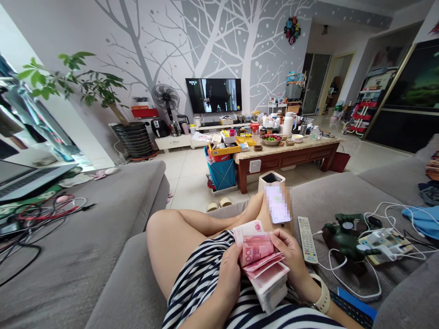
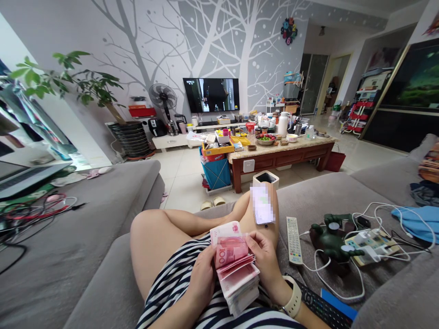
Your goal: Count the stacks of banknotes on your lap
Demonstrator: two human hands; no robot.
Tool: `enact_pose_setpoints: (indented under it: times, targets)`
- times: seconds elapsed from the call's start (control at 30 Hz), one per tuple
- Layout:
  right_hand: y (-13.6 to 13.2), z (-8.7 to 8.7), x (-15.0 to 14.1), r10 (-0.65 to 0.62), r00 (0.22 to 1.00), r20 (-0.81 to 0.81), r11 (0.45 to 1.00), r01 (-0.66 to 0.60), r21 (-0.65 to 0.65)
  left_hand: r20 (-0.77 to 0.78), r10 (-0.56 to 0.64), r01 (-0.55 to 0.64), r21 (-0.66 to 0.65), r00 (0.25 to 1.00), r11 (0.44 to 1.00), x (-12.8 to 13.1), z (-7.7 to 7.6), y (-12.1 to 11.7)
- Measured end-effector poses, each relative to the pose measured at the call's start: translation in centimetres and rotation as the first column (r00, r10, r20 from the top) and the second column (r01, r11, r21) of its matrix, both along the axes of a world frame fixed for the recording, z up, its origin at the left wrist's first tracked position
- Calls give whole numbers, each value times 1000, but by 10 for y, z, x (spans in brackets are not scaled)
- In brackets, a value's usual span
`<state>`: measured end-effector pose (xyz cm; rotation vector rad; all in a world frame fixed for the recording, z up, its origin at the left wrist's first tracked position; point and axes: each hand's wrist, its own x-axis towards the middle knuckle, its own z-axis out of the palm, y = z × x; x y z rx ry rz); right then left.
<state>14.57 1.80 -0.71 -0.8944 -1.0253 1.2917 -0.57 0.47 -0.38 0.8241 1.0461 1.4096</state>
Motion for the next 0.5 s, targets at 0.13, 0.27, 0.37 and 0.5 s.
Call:
enact_pose_setpoints:
  times: [0.13,0.27,0.37,0.5]
  targets:
    - [0,1,0,4,1000,-6,1000,-4,-6,-34,8,-8,2,999,1000,0,1,0]
    - [0,1,-1,7,1000,-8,1000,-7,-9,-30,4,-4,-7,1000,1000,0,3,-1]
    - [0,2,-1,-4,1000,8,1000,4,-1,-12,-21,21,-6,1000,1000,0,3,-1]
    - [0,0,0,-7,1000,5,1000,7,11,8,-25,26,-6,1000,1000,0,2,0]
